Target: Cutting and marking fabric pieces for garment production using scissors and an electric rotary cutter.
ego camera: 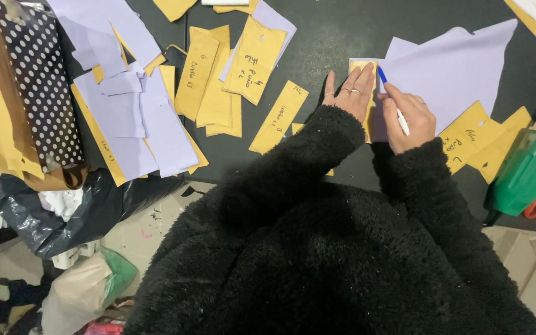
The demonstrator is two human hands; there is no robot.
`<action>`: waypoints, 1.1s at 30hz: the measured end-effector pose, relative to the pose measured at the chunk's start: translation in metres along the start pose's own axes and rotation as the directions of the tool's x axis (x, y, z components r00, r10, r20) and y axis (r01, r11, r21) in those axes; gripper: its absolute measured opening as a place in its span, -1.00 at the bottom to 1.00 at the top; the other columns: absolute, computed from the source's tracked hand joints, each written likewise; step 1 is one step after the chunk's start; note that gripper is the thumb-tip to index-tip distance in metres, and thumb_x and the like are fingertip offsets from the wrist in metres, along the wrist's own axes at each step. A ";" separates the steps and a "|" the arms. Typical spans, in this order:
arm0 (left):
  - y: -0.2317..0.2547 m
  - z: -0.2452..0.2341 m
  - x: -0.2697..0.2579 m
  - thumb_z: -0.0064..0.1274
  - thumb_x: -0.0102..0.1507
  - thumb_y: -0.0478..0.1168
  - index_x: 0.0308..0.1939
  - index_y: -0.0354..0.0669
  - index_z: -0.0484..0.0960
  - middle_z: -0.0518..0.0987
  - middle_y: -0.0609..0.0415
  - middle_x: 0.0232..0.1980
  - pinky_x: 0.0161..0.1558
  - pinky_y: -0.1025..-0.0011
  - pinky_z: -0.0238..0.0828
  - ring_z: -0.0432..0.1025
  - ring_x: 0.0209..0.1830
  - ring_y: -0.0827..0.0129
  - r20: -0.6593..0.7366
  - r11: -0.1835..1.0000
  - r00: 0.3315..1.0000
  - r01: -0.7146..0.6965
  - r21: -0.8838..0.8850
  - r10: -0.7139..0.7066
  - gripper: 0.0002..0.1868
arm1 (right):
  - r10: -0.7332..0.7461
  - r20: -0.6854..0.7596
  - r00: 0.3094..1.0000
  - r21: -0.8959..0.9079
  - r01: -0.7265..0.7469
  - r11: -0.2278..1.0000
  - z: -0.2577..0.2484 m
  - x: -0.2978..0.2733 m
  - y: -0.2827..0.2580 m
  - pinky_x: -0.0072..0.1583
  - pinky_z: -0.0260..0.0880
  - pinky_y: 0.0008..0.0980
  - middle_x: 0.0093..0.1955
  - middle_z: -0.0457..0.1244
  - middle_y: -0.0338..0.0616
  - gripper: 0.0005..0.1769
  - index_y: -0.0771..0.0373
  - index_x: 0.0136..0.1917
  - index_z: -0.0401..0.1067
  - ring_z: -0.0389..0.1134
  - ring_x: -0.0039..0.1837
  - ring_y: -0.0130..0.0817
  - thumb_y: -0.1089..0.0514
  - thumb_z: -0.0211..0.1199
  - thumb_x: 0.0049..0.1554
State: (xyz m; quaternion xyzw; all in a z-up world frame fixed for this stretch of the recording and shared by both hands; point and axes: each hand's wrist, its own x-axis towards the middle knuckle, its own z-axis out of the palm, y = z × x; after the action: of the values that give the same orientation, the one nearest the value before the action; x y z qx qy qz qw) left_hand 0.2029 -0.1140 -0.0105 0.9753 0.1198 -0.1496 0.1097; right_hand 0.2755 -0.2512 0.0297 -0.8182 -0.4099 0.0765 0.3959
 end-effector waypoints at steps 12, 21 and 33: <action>0.004 0.056 0.022 -0.09 0.36 -0.21 0.59 -0.20 0.01 -0.17 0.06 0.70 0.54 -0.29 -0.27 -0.10 0.67 0.34 -0.165 0.992 0.986 0.051 0.118 -0.031 -0.25 | -0.087 0.176 0.980 -0.081 0.103 0.991 -0.037 -0.116 0.002 0.11 0.53 -0.31 0.09 0.42 0.16 -0.75 0.40 0.17 0.54 0.50 0.08 -0.11 0.23 0.16 0.31; -0.007 -0.048 -0.020 0.34 -0.05 0.41 0.59 -0.30 -0.21 -0.35 -0.18 0.67 0.53 -0.30 -0.41 -0.41 0.69 0.09 0.244 0.998 0.967 -0.063 -0.028 0.068 0.48 | 0.605 0.128 0.786 0.151 -0.618 0.771 -0.072 -0.140 0.030 -0.10 0.40 -0.40 -0.17 0.39 0.03 -0.72 0.41 0.10 0.52 0.43 -0.15 -0.31 0.10 0.30 0.32; -0.091 -0.026 -0.080 -0.04 0.36 -0.39 0.41 0.01 0.38 0.54 0.07 0.36 0.45 0.10 0.26 0.55 0.15 0.26 -0.518 0.797 0.855 -0.309 -0.520 -0.006 -0.47 | 0.613 0.115 0.782 -0.602 -0.436 0.669 -0.060 -0.149 0.073 -0.04 0.44 -0.11 -0.22 0.40 0.00 -0.47 0.25 0.02 0.56 0.44 -0.15 -0.03 -0.30 0.40 0.25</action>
State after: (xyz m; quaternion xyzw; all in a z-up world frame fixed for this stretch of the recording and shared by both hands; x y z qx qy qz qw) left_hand 0.1116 -0.0368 0.0232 0.9045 0.1024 0.1589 0.3823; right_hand 0.2499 -0.4208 -0.0111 -0.9564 -0.2140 0.1952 0.0377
